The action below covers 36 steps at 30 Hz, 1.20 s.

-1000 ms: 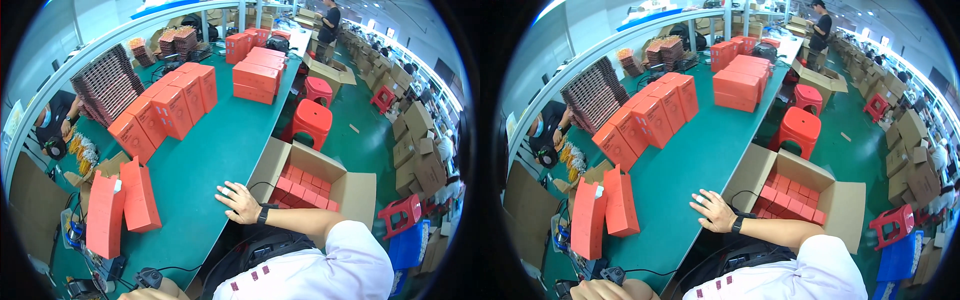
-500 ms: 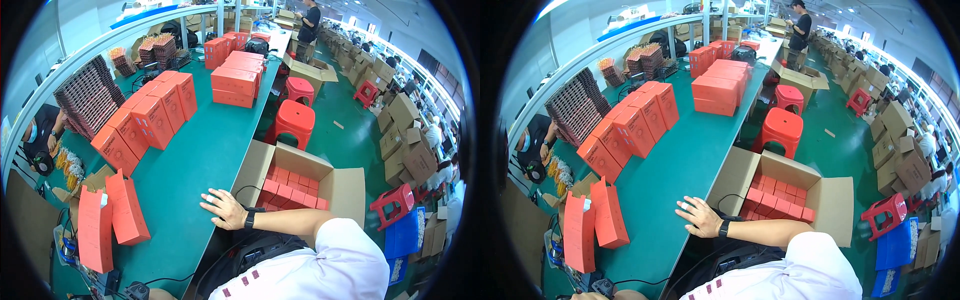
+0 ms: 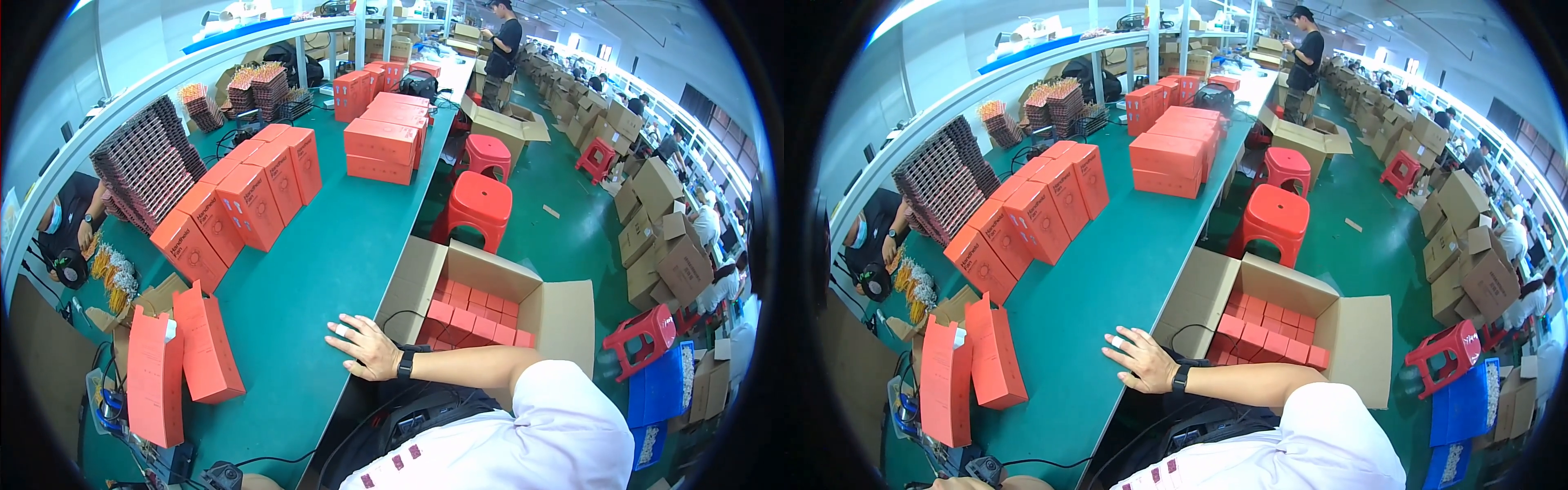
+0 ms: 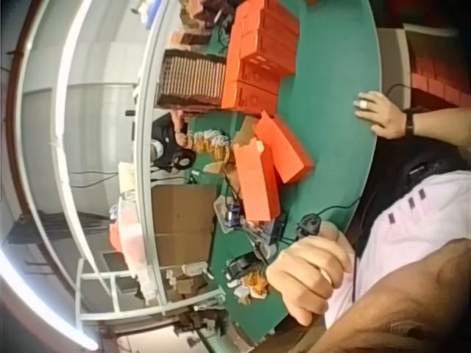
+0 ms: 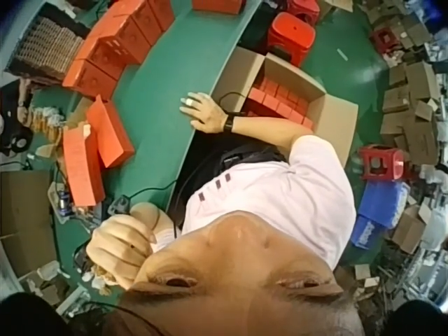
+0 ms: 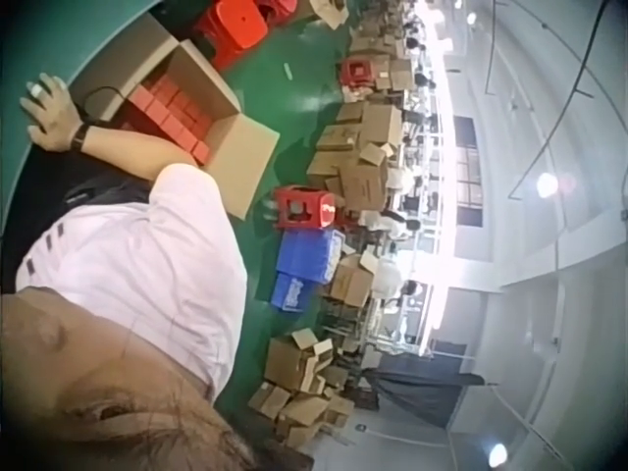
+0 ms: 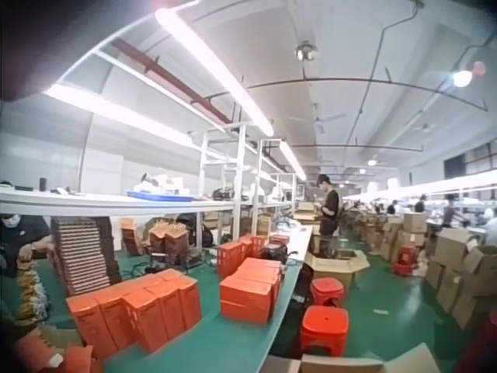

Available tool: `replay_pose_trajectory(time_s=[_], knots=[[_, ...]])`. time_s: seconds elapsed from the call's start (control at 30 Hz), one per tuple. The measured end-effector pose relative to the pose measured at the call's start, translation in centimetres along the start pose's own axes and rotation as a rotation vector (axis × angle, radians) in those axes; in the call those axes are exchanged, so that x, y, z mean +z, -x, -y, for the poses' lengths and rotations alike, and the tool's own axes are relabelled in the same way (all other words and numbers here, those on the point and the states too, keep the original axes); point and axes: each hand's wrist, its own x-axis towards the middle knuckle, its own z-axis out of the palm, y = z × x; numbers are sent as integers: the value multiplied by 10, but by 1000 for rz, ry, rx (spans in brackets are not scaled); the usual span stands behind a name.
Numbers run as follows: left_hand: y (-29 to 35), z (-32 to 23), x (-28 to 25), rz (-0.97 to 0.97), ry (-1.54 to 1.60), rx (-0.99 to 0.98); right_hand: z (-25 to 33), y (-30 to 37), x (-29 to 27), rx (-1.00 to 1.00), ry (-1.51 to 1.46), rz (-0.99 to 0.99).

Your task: Packaging electronic products into red boxes and then into a larger cardboard shipping container.

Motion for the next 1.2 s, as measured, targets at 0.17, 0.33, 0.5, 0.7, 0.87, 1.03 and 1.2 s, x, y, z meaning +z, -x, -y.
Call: replay_pose_trajectory(time_s=[0.17, 0.33, 0.5, 0.7, 0.87, 1.03, 1.2], knots=[[0, -4, 2, 0, -6, -26, 0, -1, 0, -3, 4, -2], [-3, 1, 5, 20, -5, 3, 0, -1, -1, -8, -2, -6], [-10, 6, 8, 133, -19, -10, 0, -1, -2, -16, -2, -8], [-10, 8, 8, 155, -30, 17, -2, -2, -4, -30, 0, 13], [-11, 4, 7, 156, -12, -23, -1, -2, -3, -29, -3, 8], [-10, 2, 7, 150, -19, -37, -1, -2, -3, -28, -7, 3], [-11, 1, 6, 154, -36, -28, -1, -2, -3, -28, 2, 6]])
